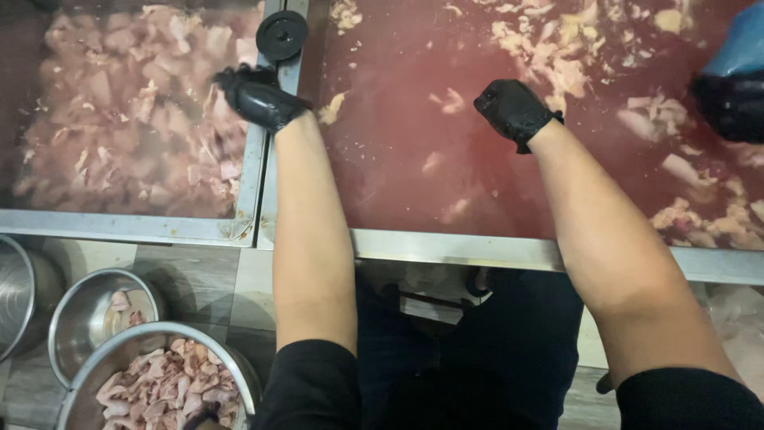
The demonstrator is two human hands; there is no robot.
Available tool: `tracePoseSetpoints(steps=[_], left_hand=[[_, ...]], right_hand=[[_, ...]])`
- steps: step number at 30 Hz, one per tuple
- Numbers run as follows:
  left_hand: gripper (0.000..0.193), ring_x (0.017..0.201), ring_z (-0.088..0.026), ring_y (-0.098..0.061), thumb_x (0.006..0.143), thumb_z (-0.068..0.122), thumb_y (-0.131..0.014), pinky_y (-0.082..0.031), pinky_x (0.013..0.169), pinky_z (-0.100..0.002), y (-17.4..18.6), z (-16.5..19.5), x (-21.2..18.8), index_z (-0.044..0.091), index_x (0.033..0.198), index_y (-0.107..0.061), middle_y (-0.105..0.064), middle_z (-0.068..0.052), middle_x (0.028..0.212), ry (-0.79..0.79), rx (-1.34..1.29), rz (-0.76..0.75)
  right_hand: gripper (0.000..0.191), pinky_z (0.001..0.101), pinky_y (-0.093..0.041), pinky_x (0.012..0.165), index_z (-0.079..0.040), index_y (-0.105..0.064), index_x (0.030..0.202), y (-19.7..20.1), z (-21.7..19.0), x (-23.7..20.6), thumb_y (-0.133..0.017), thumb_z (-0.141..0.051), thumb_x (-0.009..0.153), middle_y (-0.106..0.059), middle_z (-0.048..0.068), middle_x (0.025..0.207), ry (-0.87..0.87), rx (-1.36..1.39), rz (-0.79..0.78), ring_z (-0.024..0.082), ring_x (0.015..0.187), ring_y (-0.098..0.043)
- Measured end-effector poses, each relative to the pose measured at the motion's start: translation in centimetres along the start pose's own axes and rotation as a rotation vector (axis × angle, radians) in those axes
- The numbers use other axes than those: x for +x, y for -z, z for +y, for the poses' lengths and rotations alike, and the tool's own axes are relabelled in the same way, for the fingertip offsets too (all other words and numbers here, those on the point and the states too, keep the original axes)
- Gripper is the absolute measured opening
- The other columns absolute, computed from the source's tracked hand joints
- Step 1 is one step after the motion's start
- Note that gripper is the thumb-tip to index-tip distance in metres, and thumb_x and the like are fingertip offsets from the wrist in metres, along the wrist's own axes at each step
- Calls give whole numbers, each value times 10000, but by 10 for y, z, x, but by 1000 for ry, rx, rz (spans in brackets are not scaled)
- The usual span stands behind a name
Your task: The person removes skin and fat from raw chicken pieces by hand on a red cutting board, placing the cleaned meat into a metal bowl. A second person works alongside at a similar station.
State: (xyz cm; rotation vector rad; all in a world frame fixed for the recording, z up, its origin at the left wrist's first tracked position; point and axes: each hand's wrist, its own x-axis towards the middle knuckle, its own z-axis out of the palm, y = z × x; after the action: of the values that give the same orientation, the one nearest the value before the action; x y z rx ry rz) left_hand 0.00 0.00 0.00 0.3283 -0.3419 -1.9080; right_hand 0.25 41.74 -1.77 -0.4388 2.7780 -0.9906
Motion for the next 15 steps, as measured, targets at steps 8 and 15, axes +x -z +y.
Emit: tracePoseSetpoints(steps=[8,15], left_hand=[[365,1077,-332,-567,981,382,-598,-445,910,-442,25,-53,-116,70,1160,-661,-614,-164,1190,24,1784,-1385],[357,1079,-317,-579,955,334,-620,-456,917,-431,46,-85,-146,57,1177,-659,-626,-157,1191,557,2678,-2316]], right_hand=[[399,535,-516,913,-9,-716,1009,16,-3,-7,-631,-399,1002,-700,250,1053,204,-275,-15,443,1022,-659],[506,512,-600,628,-3,-689,960,25,-18,-30,-515,-477,983,-701,194,997,-180,-181,-402,375,728,-707]])
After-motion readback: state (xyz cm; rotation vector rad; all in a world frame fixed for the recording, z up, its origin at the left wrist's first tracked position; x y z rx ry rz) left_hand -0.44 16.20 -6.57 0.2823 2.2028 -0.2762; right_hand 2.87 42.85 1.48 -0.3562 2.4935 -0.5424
